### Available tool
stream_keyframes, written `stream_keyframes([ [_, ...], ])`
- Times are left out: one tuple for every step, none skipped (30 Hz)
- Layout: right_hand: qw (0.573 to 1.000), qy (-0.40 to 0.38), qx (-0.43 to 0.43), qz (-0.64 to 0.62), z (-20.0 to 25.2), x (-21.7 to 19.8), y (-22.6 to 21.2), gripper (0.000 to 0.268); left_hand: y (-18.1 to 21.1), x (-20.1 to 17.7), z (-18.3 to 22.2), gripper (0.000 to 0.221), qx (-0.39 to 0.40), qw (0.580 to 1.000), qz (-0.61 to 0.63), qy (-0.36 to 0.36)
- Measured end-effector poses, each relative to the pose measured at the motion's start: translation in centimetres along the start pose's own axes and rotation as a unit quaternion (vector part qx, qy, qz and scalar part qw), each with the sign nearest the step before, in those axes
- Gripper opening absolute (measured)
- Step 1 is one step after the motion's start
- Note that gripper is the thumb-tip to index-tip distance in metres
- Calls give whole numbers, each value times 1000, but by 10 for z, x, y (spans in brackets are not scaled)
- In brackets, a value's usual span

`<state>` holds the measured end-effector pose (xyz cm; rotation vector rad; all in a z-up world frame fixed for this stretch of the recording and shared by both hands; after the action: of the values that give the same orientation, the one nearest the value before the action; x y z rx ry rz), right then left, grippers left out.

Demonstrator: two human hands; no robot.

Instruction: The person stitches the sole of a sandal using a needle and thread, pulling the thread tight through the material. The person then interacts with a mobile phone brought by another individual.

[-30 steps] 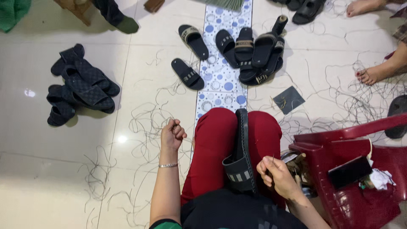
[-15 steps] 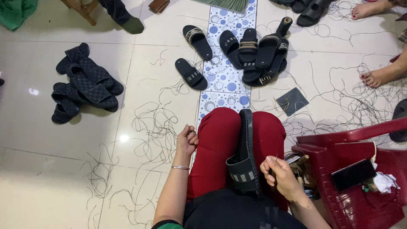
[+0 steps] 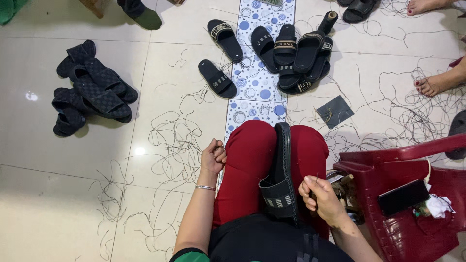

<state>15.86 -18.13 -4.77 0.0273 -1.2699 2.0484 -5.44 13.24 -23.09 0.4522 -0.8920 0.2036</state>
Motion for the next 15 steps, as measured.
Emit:
stream_keyframes([
  [1000,0,1,0,-1,-1,1,39,0,0,0,37,0,1000,1,0],
  [1000,-3,2,-7,-2,-1,2,39,0,-1,0,37,0,1000,-1,0],
  [1000,-6,3,-15,-3,-2,4,38,0,-1,-1,37,0,1000,-2,1],
  [1000,-6,3,-16,-2,-1,1,38,0,2,1,37,-1,1000,-2,0],
  [1000,-10,0,-7,-2,1,-2,39,1,4,2,38,5,1000,-7,7],
  [1000,-14,-2,3,-1,2,-4,40,1,6,4,38,11,1000,-12,14],
  [1000,-13,-2,2,-2,0,-2,40,1,4,3,38,11,1000,-12,14],
  [1000,-11,4,-11,-2,-1,2,39,1,3,2,38,9,1000,-7,5],
  [1000,-9,9,-24,-3,-3,5,38,0,2,1,38,7,1000,-1,-3],
  [1000,-9,9,-24,-2,-2,2,38,0,4,2,38,6,1000,-2,-4],
  [1000,-14,8,-18,-1,-1,0,38,0,5,3,38,9,1000,-5,2],
  [1000,-19,7,-11,0,1,-3,39,1,7,3,38,12,1000,-8,6],
  [1000,-19,6,-11,-1,-1,0,39,1,6,3,38,12,1000,-8,6],
  [1000,-17,6,-21,-2,-2,3,38,1,5,3,38,17,1000,-9,8],
  [999,-15,6,-31,-3,-4,6,37,1,5,2,37,21,1000,-9,9],
])
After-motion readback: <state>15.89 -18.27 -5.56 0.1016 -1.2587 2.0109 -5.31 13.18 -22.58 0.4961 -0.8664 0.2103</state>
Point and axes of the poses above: each hand's wrist, its own z-axis away from the middle knuckle, its own x-axis out of the palm, y = z × x, the point moved 3 cm from there along -z, towards the middle knuckle
